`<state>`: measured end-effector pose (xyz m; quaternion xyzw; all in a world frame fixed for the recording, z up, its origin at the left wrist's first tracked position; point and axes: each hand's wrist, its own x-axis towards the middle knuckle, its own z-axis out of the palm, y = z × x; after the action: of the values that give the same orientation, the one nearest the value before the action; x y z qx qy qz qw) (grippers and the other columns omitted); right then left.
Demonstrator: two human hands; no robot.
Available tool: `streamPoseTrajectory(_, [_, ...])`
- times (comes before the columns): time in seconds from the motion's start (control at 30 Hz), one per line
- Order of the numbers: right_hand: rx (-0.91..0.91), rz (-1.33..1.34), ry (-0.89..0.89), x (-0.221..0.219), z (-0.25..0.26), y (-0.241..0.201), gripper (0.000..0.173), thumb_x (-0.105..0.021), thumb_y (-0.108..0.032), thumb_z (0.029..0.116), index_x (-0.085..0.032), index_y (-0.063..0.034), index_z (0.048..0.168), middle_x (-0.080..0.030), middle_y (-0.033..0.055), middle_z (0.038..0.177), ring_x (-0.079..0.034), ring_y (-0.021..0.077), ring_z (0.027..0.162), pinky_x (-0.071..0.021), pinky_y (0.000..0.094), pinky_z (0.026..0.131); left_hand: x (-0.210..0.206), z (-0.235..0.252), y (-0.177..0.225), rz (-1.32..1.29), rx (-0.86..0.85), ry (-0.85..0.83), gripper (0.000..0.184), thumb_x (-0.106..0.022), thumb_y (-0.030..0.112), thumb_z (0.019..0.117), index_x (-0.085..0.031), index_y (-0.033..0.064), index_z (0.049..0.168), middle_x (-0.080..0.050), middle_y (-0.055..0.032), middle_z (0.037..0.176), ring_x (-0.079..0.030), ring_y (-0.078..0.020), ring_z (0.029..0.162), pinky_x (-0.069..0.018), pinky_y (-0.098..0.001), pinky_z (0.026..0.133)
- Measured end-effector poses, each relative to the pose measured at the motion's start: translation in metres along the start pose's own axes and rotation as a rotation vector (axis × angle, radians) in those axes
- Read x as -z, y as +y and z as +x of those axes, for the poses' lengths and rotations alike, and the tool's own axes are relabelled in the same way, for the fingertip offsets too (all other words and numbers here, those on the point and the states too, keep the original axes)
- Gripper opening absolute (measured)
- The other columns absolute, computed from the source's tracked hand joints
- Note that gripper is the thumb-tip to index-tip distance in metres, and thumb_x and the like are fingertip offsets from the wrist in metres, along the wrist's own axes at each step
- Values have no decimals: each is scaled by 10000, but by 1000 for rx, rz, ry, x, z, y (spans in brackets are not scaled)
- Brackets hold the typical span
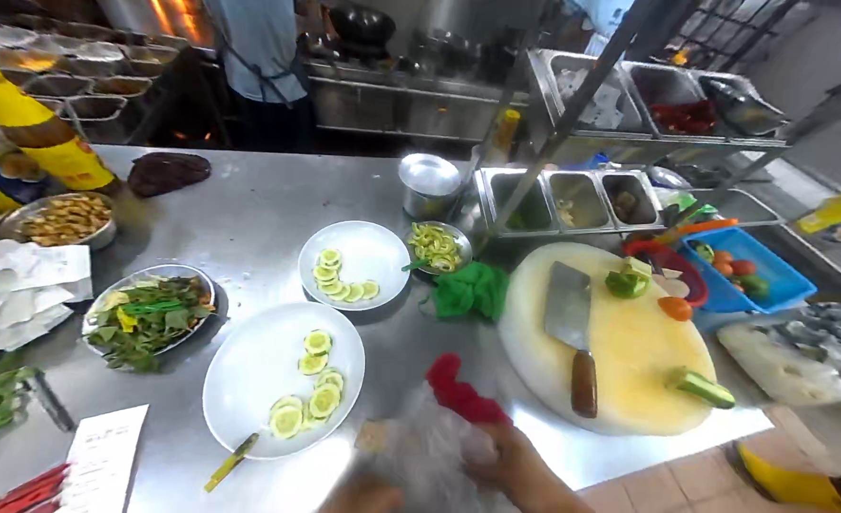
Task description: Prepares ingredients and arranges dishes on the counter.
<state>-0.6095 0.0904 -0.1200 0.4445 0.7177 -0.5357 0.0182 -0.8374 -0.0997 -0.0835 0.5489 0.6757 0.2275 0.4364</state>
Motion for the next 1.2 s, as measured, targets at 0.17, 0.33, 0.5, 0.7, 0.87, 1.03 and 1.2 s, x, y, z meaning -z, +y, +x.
streamPoseTrajectory(0.17, [-3,-300,-9,30,14,-8,388,-795,-155,836,-739,-157,1220,-732,75,1169,-679,197,1111,-533,465,1017,13,38,-39,306,-60,118,554,-641,-9,897,-567,38,1445,-506,-163,1538,-489,-384,1406,-467,-534,1112])
streamPoseTrajectory(0.33, [-48,-405,74,32,37,-11,334,-748,-190,874,-743,-170,1207,-728,82,1175,-669,224,1138,-511,499,1037,-4,74,-35,549,44,-110,464,-644,292,938,-614,63,1340,-588,-158,1399,-547,-382,1316,-503,-583,998])
streamPoseTrajectory(0.5, [-94,-661,355,41,52,-28,468,-770,-232,870,-681,-208,1329,-676,94,1314,-613,313,1247,-496,568,1037,20,37,-49,159,232,-26,436,-737,324,874,-714,2,1167,-706,-199,1150,-693,-354,1057,-554,-555,941])
streamPoseTrajectory(0.7, [350,-423,734,11,27,-53,459,-808,-229,820,-710,-104,1250,-656,121,1312,-590,309,1256,-497,558,1031,37,4,-66,-1056,285,-46,254,-482,165,936,-676,40,1041,-704,-62,758,-634,-129,566,-531,-283,503])
streamPoseTrajectory(0.87, [500,138,86,-50,-8,-98,733,-839,-380,839,-563,-45,1430,-656,113,1303,-673,167,1049,-599,339,812,30,11,-44,-1315,302,-151,233,-484,269,931,-684,152,906,-726,-42,775,-650,-104,593,-508,-247,489])
streamPoseTrajectory(1.03, [472,176,86,-75,-10,-95,578,-777,-317,914,-579,0,1355,-729,121,1046,-723,146,881,-622,343,788,28,10,-16,-1224,289,-217,386,-326,280,1032,-670,111,982,-720,-58,774,-663,-138,591,-546,-287,499])
streamPoseTrajectory(1.2, [254,182,12,-69,-13,-86,530,-760,-274,910,-605,-62,1369,-721,94,1112,-711,142,942,-606,359,848,29,2,-26,-470,94,-38,383,-471,333,1092,-726,54,1029,-751,-44,828,-703,-148,630,-612,-342,593])
